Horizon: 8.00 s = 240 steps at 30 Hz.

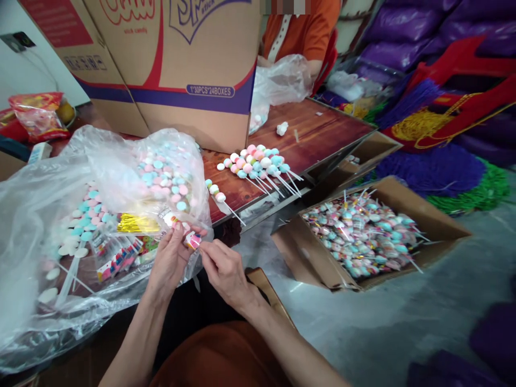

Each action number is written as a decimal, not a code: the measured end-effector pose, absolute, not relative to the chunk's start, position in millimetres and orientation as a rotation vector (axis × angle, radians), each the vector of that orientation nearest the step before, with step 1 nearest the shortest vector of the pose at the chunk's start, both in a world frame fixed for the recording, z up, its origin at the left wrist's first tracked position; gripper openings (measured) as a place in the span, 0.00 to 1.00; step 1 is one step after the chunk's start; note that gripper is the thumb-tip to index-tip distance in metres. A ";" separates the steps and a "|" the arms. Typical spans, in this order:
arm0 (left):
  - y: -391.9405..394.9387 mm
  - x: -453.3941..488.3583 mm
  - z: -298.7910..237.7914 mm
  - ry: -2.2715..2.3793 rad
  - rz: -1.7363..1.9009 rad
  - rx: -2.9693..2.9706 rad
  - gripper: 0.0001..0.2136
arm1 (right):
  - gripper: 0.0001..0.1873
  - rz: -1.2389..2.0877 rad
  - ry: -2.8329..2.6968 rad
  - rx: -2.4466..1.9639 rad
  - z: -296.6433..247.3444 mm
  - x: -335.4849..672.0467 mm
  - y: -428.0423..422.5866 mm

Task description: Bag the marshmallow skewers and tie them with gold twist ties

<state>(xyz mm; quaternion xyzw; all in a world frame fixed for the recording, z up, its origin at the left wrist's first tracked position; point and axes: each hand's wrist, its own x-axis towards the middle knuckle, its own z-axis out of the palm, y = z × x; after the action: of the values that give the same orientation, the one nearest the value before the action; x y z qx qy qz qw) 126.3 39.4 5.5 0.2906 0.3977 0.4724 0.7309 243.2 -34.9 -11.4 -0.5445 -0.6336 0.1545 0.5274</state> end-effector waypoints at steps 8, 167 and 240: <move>31.0 132.2 0.8 0.888 1.021 0.633 0.15 | 0.12 0.382 -1.420 -1.317 -14.0 232.3 -34.9; 11.4 -6.8 0.9 0.955 1.593 0.265 0.19 | 0.14 0.403 -2.311 -1.754 16.6 116.7 137.0; 2.9 24.0 26.8 0.814 0.905 0.285 0.22 | 0.08 1.498 -1.155 -0.792 15.6 166.7 18.5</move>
<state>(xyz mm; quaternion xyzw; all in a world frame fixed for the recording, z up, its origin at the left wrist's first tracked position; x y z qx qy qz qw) 24.0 2.9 26.8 0.1334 0.3812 0.4236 0.8109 166.7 18.5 15.6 -0.3303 -0.4816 0.6243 0.5188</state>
